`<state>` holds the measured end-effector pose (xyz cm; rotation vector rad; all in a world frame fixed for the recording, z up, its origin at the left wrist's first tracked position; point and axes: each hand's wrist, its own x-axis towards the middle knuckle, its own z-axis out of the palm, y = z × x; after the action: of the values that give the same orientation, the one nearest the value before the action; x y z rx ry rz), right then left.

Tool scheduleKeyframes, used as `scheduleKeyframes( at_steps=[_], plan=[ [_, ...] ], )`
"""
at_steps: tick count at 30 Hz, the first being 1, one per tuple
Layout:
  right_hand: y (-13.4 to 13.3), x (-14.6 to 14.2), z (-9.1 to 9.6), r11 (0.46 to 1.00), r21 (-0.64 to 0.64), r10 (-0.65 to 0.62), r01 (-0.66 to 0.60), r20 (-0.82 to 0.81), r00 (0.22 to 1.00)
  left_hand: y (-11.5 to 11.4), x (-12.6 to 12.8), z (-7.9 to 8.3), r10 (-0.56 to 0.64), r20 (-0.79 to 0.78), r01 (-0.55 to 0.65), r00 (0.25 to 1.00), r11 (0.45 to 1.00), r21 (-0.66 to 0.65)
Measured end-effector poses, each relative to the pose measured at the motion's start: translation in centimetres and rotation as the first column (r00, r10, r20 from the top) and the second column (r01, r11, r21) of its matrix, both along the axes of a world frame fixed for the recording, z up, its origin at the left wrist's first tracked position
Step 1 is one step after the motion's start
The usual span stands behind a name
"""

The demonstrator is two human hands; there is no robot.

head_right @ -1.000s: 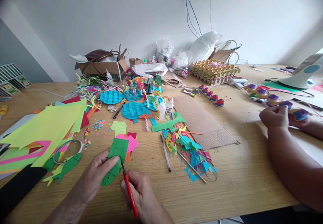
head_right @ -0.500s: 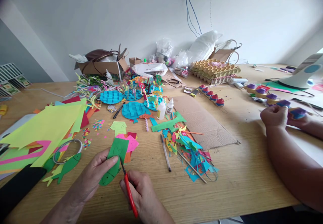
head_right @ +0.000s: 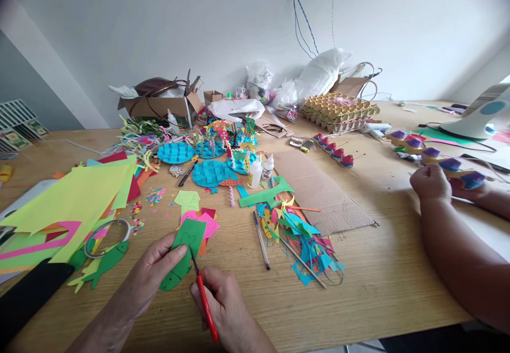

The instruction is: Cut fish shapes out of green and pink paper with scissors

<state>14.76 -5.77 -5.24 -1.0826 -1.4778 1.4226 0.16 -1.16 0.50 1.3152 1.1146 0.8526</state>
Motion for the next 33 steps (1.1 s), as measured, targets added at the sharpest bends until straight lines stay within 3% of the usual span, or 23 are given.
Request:
scheduleKeyframes(
  at_steps=[15,21,27,33],
  plan=[
    [0.2,0.3,-0.1,0.993,0.12,-0.022,0.011,0.096,0.995,0.5,-0.1,-0.5,-0.023,0.085,0.029,0.996,0.997,-0.065],
    [0.3,0.1,-0.2,0.997,0.078,-0.014,0.005,0.118,0.993,1.1,-0.5,0.2,-0.004,0.083,0.011,0.997,0.996,-0.088],
    [0.1,-0.3,0.0,0.998,-0.064,0.012,-0.014,-0.031,0.999,0.7,0.0,-0.2,0.072,0.164,-0.056,0.984,0.993,-0.104],
    [0.1,-0.8,0.9,0.994,-0.106,-0.014,-0.004,-0.167,0.986,0.0,0.9,-0.3,0.098,0.318,-0.047,0.943,0.985,-0.165]
  ],
)
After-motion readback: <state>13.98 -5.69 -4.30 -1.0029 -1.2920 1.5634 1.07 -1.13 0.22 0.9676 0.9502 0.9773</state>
